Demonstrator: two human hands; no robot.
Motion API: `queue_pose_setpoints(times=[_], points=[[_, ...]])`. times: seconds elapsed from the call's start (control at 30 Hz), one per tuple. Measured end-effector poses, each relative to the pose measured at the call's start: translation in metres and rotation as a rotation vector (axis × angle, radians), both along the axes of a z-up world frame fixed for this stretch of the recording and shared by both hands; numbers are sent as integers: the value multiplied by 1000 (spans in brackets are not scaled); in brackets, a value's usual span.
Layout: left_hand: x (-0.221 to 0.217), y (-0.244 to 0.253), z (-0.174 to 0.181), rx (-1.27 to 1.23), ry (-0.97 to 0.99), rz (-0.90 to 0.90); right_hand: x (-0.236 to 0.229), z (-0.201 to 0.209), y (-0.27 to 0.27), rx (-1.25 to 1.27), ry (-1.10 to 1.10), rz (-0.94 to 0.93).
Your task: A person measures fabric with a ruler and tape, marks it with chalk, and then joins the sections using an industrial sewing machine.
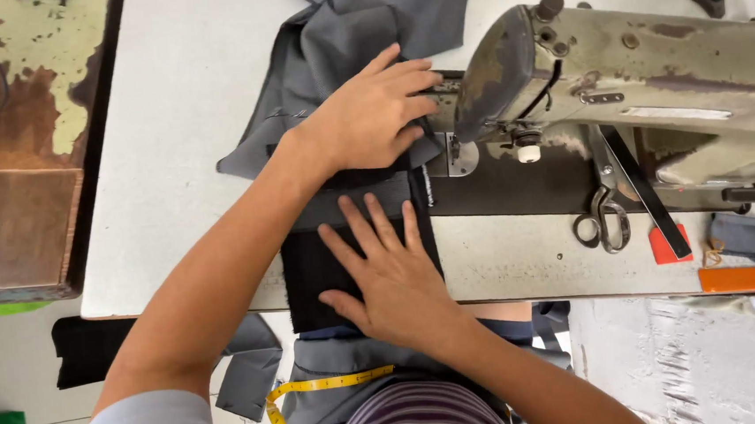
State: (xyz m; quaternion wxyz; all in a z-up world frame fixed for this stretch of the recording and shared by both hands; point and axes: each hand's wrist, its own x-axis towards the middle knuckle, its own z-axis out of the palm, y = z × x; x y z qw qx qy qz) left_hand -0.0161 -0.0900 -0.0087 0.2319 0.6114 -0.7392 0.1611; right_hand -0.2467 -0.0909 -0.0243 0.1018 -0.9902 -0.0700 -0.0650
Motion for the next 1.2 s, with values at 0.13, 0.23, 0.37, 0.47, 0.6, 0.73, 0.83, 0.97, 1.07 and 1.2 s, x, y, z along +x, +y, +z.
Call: queue_pose_setpoints(times=[0.13,0.23,0.37,0.47,0.6,0.73,0.83,0.97,1.07,1.2], points=[[2,-13,-11,319,69,55,-4,3,1,18,-44,4],[4,-7,-14,317,2,60,-4,4,-1,44,-58,2],[-8,21,15,189,194,92,-3,0,-1,48,-31,3],[-18,36,11,289,547,501,-4,0,-2,72,-30,7],[-27,47,37,624,976,811,-4,-1,-2,68,-51,14],[-11,64,23,408,517,239,-4,-3,-2,71,-36,10],[-18,73,42,472,463,53,-5,-2,-2,74,-36,3],[-37,79,49,441,161,132,-4,-8,-2,75,-31,13],[-39,69,33,352,-1,93,-4,-3,-3,73,-50,3],[-42,50,35,316,-52,58,-4,-2,-3,79,-54,-2]])
